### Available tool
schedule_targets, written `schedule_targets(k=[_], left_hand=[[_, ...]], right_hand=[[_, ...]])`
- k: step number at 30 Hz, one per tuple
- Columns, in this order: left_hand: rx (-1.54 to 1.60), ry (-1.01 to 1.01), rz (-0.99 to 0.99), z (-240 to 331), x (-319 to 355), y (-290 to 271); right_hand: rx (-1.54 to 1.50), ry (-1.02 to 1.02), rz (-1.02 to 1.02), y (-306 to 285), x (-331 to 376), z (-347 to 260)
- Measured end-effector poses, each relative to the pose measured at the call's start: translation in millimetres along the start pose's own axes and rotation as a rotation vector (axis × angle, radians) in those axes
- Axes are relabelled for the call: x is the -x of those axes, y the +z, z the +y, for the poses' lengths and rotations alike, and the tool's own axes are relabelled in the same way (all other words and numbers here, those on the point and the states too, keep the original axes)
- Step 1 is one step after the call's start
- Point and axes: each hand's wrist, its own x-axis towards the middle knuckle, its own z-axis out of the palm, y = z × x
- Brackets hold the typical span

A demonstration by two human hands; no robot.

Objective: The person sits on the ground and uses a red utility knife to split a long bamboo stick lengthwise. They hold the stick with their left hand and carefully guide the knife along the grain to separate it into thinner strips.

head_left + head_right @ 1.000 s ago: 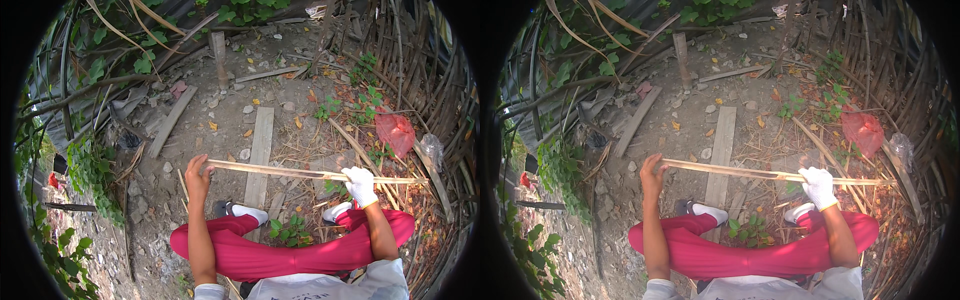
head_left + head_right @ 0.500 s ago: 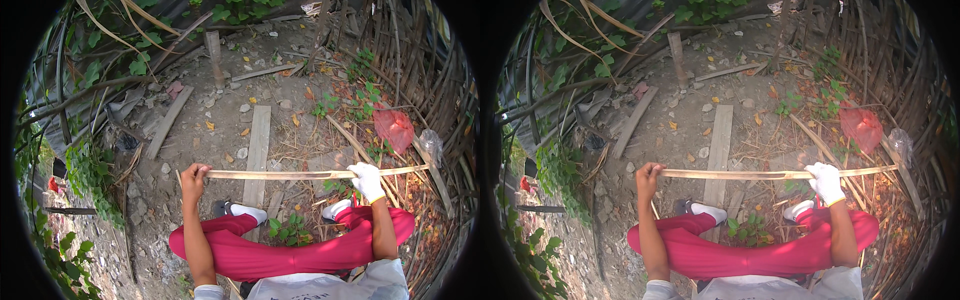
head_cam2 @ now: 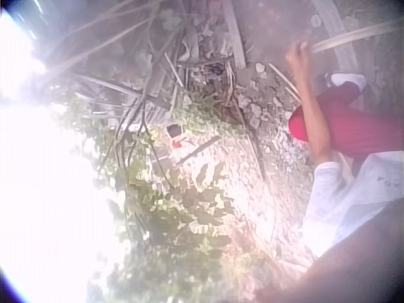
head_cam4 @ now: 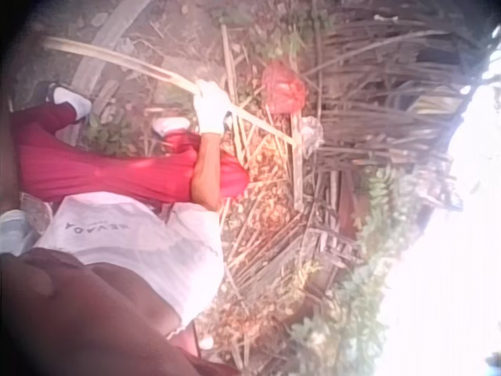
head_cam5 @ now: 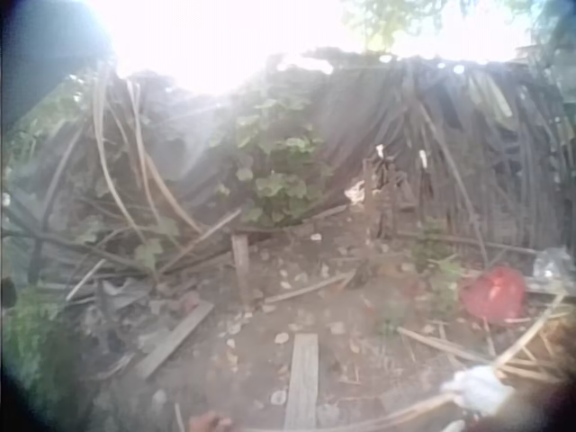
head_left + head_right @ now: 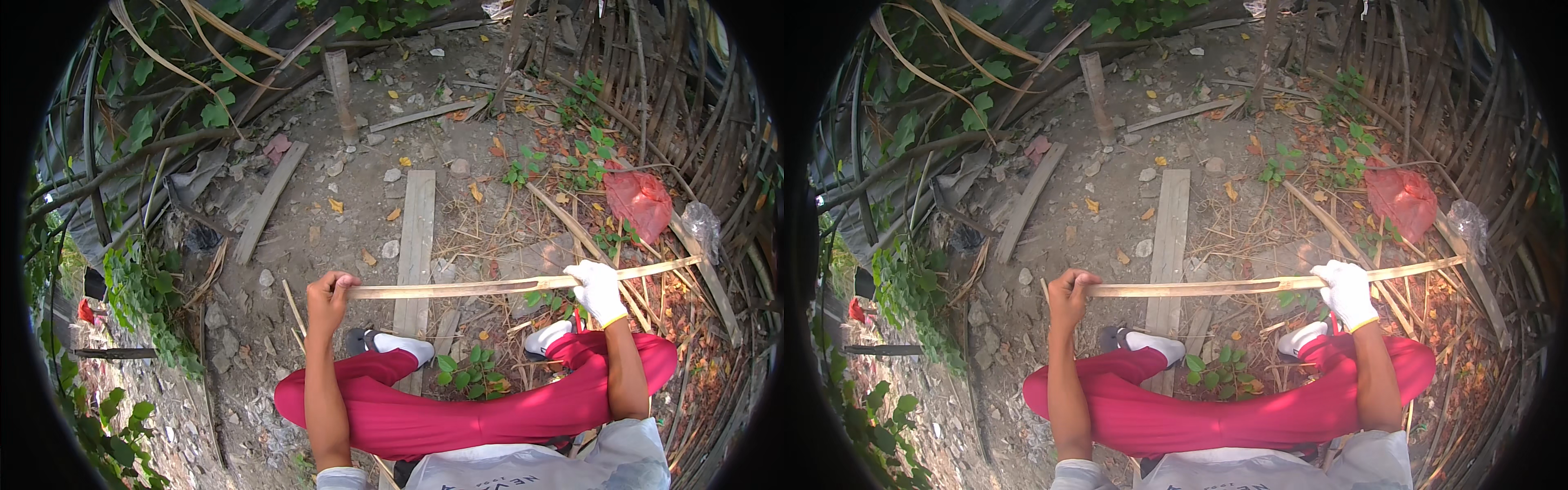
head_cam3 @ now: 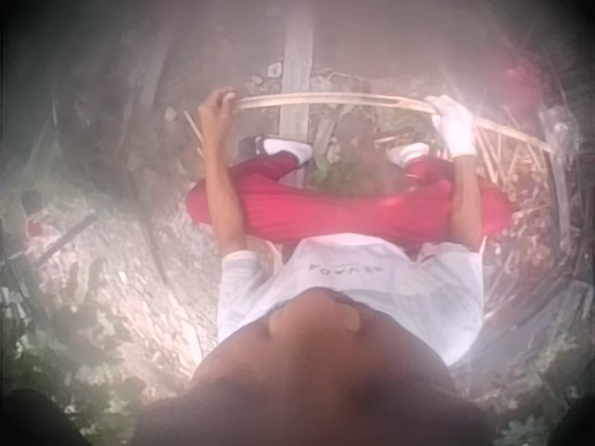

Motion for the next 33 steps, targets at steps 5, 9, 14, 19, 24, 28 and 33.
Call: schedule_targets(k=[5, 9, 14, 19, 24, 28, 33], left_hand=[[0.253, 0.058, -0.002, 6, 0, -4], [0.155, 0.067, 0.020, 7, 1, -9], [0.320, 0.044, 0.017, -3, -3, -9], [0.273, 0.097, 0.149, -8, -2, -5], [0.053, 0.143, 0.158, -5, -2, -6], [-0.249, 0.356, 0.189, 2, -2, -3], [-0.338, 0.401, 0.202, 7, -2, 5]], right_hand=[[0.023, -0.012, 0.057, 5, 2, 8], [0.024, -0.029, 0.095, 5, 1, 7], [0.008, -0.067, 0.150, 10, 4, 20], [0.043, -0.081, 0.151, 8, 2, 17], [0.065, -0.099, 0.163, 5, 2, 14], [0.065, -0.099, 0.145, 5, 2, 15], [0.067, -0.097, 0.151, 4, 4, 15]])
